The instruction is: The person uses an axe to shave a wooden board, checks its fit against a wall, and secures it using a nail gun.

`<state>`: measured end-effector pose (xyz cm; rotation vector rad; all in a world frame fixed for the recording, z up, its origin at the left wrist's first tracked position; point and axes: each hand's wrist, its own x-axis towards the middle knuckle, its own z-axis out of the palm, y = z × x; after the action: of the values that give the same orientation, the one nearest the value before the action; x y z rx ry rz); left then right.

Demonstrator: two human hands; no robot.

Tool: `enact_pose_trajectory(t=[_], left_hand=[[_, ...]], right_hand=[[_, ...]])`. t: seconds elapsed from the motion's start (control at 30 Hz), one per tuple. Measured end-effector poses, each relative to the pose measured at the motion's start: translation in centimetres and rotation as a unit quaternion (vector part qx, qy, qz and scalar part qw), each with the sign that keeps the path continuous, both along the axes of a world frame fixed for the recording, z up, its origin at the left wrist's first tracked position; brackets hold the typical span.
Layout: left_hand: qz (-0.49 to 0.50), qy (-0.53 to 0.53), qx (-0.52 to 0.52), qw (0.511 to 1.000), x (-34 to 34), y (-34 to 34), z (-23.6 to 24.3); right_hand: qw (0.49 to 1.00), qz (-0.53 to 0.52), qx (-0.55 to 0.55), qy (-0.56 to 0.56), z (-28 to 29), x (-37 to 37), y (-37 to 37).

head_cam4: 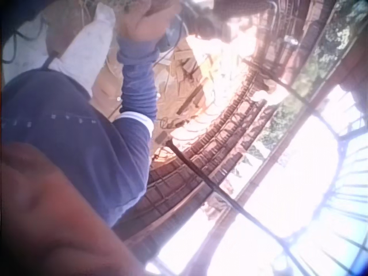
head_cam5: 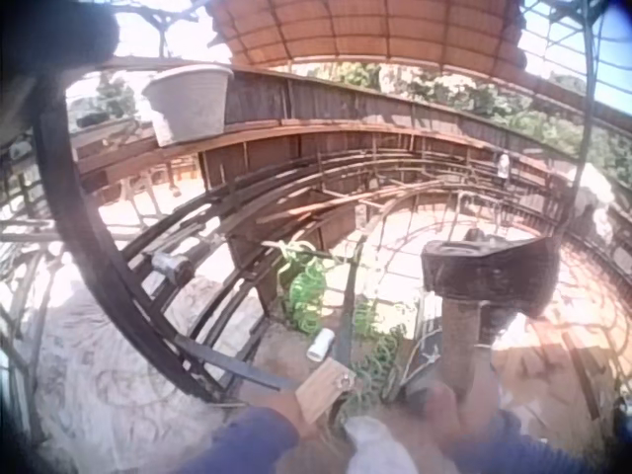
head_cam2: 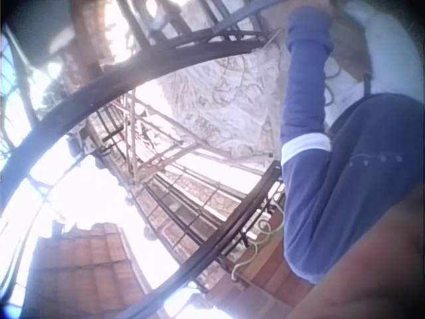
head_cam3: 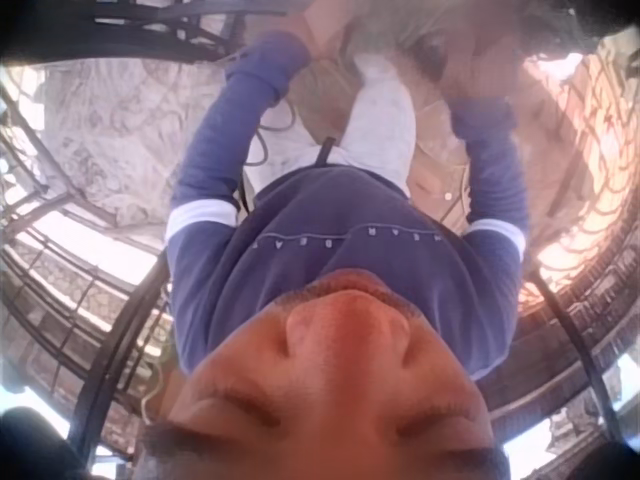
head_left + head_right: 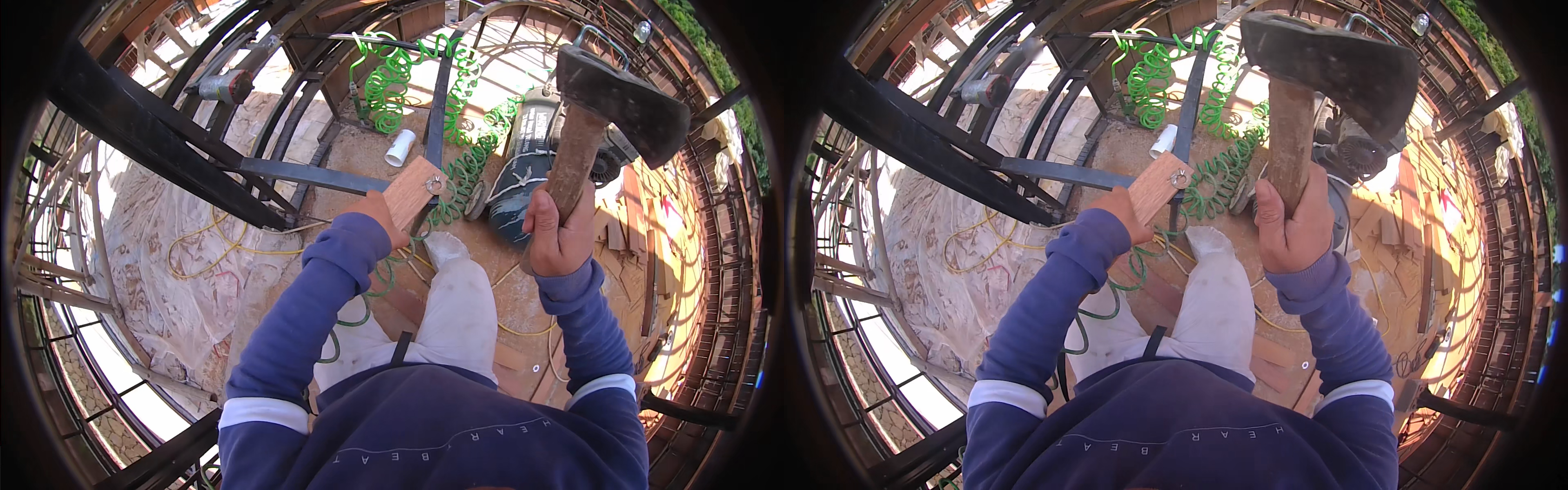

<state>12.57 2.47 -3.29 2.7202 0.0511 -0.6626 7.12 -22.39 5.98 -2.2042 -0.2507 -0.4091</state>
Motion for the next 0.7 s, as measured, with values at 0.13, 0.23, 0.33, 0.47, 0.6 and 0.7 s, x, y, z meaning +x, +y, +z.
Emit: enact_pose_trajectory(t=[0.13, 0.23, 0.33, 0.47, 0.6, 0.7], left_hand=[[0.002, -0.002, 0.023, 1.0, 0.3, -0.7, 0.9], [0.001, -0.005, 0.028, 1.0, 0.4, -0.8, 1.4], [-0.004, -0.003, 0.024, 1.0, 0.1, -0.1, 1.0], [-0.014, 0.008, 0.017, 1.0, 0.2, -0.5, 1.2], [-0.011, -0.022, 0.014, 1.0, 0.3, -0.2, 0.6], [-0.008, -0.015, 0.008, 1.0, 0.3, 0.0, 0.5]], right_hand=[[0.968, 0.038, -0.239, 0.061, -5.7, 1.0, -2.1], [0.931, 0.069, -0.314, 0.171, -5.2, 2.4, -3.1], [0.985, 0.023, -0.16, 0.062, -0.4, 1.6, -0.3], [0.969, 0.035, -0.231, 0.083, -4.4, 0.7, -1.0], [0.903, 0.101, -0.35, 0.229, -3.9, 2.0, -1.8], [0.961, 0.058, -0.243, 0.117, -1.7, 1.4, -0.2]])
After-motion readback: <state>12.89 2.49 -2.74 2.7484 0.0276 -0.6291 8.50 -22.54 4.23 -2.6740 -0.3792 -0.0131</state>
